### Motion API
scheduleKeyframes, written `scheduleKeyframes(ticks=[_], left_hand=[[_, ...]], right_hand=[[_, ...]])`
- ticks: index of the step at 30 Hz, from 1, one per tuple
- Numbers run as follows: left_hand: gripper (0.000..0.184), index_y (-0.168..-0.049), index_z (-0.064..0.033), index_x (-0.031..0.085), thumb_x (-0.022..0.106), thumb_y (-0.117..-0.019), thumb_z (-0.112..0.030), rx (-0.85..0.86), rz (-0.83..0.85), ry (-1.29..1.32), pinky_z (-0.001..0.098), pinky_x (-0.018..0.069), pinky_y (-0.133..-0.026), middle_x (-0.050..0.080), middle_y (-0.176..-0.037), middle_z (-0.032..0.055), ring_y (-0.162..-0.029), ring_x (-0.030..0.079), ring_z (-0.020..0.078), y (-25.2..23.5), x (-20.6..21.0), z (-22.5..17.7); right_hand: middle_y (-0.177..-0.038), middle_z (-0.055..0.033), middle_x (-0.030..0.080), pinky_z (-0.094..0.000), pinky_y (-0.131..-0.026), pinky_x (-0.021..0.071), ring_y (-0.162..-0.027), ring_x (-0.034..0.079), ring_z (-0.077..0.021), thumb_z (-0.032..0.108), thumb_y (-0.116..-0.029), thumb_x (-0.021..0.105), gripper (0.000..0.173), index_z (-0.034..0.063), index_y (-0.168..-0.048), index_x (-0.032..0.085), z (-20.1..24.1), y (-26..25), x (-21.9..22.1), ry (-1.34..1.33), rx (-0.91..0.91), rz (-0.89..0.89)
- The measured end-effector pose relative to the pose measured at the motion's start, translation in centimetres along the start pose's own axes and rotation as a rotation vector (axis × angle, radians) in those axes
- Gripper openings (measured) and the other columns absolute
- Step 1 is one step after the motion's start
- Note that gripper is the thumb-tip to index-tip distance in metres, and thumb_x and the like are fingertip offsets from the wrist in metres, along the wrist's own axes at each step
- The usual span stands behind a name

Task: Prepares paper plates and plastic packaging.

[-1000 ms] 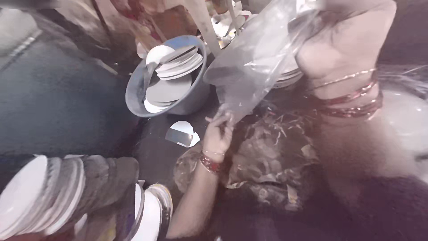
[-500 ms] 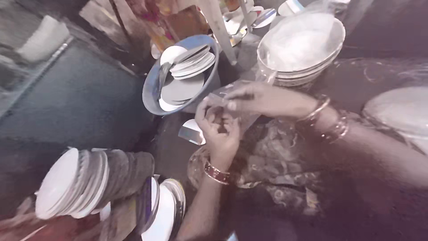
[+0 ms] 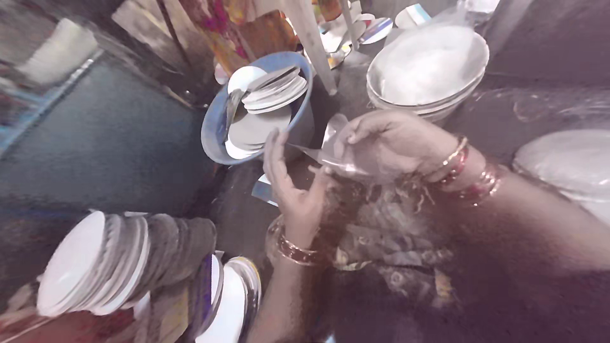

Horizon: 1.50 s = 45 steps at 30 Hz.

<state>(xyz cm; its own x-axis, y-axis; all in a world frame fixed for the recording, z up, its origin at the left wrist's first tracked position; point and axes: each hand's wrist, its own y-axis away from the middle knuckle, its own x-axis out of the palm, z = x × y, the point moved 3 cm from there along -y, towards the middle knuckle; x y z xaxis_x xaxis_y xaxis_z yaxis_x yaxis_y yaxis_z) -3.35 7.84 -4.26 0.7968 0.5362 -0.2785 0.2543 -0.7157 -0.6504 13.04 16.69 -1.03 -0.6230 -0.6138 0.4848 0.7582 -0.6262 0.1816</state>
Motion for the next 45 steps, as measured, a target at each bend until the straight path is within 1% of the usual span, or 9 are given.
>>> scheduleKeyframes(ticks=[4, 10, 17, 26, 29, 32, 34, 37, 45], left_hand=[[0.013, -0.101, -0.0056, 0.074, 0.074, -0.0879, -0.005, -0.128, 0.051, 0.196, 0.0229, 0.0603, -0.076, 0.071, -0.097, -0.0046, -0.083, 0.068, 0.0033, -0.2, 0.0, -0.5], [0.011, -0.098, -0.0090, 0.072, 0.067, -0.0924, 0.000, -0.162, -0.101, 0.228, 0.0220, 0.0591, -0.072, 0.072, -0.088, -0.0067, -0.077, 0.067, 0.0033, -0.7, -1.5, -0.1], [0.011, -0.103, -0.0083, 0.070, 0.070, -0.0928, -0.006, -0.073, -0.165, 0.046, 0.0224, 0.0584, -0.081, 0.072, -0.097, -0.0073, -0.089, 0.068, 0.0027, -1.0, -3.1, -0.4], [0.031, -0.100, -0.0035, 0.077, 0.074, -0.0929, -0.033, 0.161, -0.094, -0.271, 0.0176, 0.0489, -0.080, 0.068, -0.093, 0.0016, -0.089, 0.060, 0.0028, 0.7, -0.1, -3.2], [0.053, -0.128, 0.0034, 0.063, 0.075, -0.0913, -0.032, -0.016, -0.215, -0.249, 0.0201, 0.0513, -0.089, 0.056, -0.126, 0.0154, -0.110, 0.059, 0.0111, 0.2, -1.0, -1.2], [0.063, -0.152, -0.0046, 0.034, 0.062, -0.1007, -0.028, -0.508, -0.303, 0.043, 0.0257, 0.0511, -0.093, 0.050, -0.138, 0.0089, -0.116, 0.056, 0.0101, 0.6, -1.8, 1.6], [0.036, -0.137, -0.0161, 0.049, 0.040, -0.1101, -0.038, -0.844, -0.250, 0.421, 0.0298, 0.0539, -0.084, 0.063, -0.115, 0.0016, -0.101, 0.063, 0.0115, 1.2, -1.2, 2.1], [0.071, -0.129, -0.0065, 0.059, 0.018, -0.1070, -0.060, -1.106, 0.062, 0.892, 0.0454, 0.0608, -0.084, 0.071, -0.115, 0.0175, -0.105, 0.071, 0.0318, 2.4, -0.4, 2.6], [0.031, -0.091, -0.0059, 0.067, 0.039, -0.1022, 0.003, -0.750, -0.216, 0.691, 0.0266, 0.0603, -0.071, 0.070, -0.077, 0.0033, -0.069, 0.068, 0.0106, 0.6, -1.6, 1.7]], right_hand=[[-0.081, -0.0007, 0.063, -0.0212, -0.063, 0.0538, -0.069, 0.062, -0.0066, 0.010, -0.1000, 0.043, 0.014, 0.0096, -0.099, 0.057, -0.2, -0.3, 0.4, 0.126, -0.145, 0.208], [-0.081, -0.0040, 0.064, -0.0198, -0.059, 0.0546, -0.064, 0.063, -0.0066, -0.004, -0.0931, 0.066, 0.041, 0.0008, -0.132, 0.055, 1.4, 0.8, 0.0, 0.599, -0.148, 0.007], [-0.071, 0.0025, 0.069, -0.0148, -0.061, 0.0523, -0.063, 0.063, -0.0003, -0.004, -0.0885, 0.072, 0.011, 0.0053, -0.081, 0.071, 2.2, 0.9, -1.4, 0.612, -0.264, -0.115], [-0.069, 0.0020, 0.062, -0.0157, -0.059, 0.0511, -0.061, 0.059, -0.0020, -0.009, -0.0873, 0.070, 0.022, 0.0070, -0.079, 0.058, 1.0, 0.4, -0.2, 0.356, -0.292, -0.096], [-0.073, 0.0020, 0.064, -0.0184, -0.058, 0.0542, -0.062, 0.062, -0.0044, -0.005, -0.0991, 0.051, 0.017, 0.0095, -0.092, 0.056, 1.7, 1.1, -0.4, 0.104, -0.332, -0.072], [-0.084, 0.0007, 0.068, -0.0256, -0.061, 0.0611, -0.071, 0.069, -0.0089, 0.003, -0.1056, 0.042, 0.015, 0.0119, -0.106, 0.054, 3.2, 2.1, -1.2, -0.051, -0.430, -0.177], [-0.087, 0.0021, 0.063, -0.0246, -0.067, 0.0594, -0.074, 0.066, -0.0067, 0.010, -0.1090, 0.039, 0.011, 0.0128, -0.111, 0.050, 4.1, 2.7, -1.6, -0.110, -0.507, -0.242], [-0.090, -0.0024, 0.068, -0.0326, -0.074, 0.0631, -0.079, 0.071, -0.0128, 0.007, -0.1075, 0.041, 0.010, 0.0109, -0.108, 0.050, 4.9, 2.2, -3.5, -0.129, -0.613, -0.224], [-0.093, -0.0035, 0.070, -0.0339, -0.069, 0.0638, -0.079, 0.072, -0.0157, 0.001, -0.1032, 0.046, 0.014, 0.0108, -0.110, 0.055, 5.8, 2.7, -5.8, 0.031, -0.493, -0.305]])
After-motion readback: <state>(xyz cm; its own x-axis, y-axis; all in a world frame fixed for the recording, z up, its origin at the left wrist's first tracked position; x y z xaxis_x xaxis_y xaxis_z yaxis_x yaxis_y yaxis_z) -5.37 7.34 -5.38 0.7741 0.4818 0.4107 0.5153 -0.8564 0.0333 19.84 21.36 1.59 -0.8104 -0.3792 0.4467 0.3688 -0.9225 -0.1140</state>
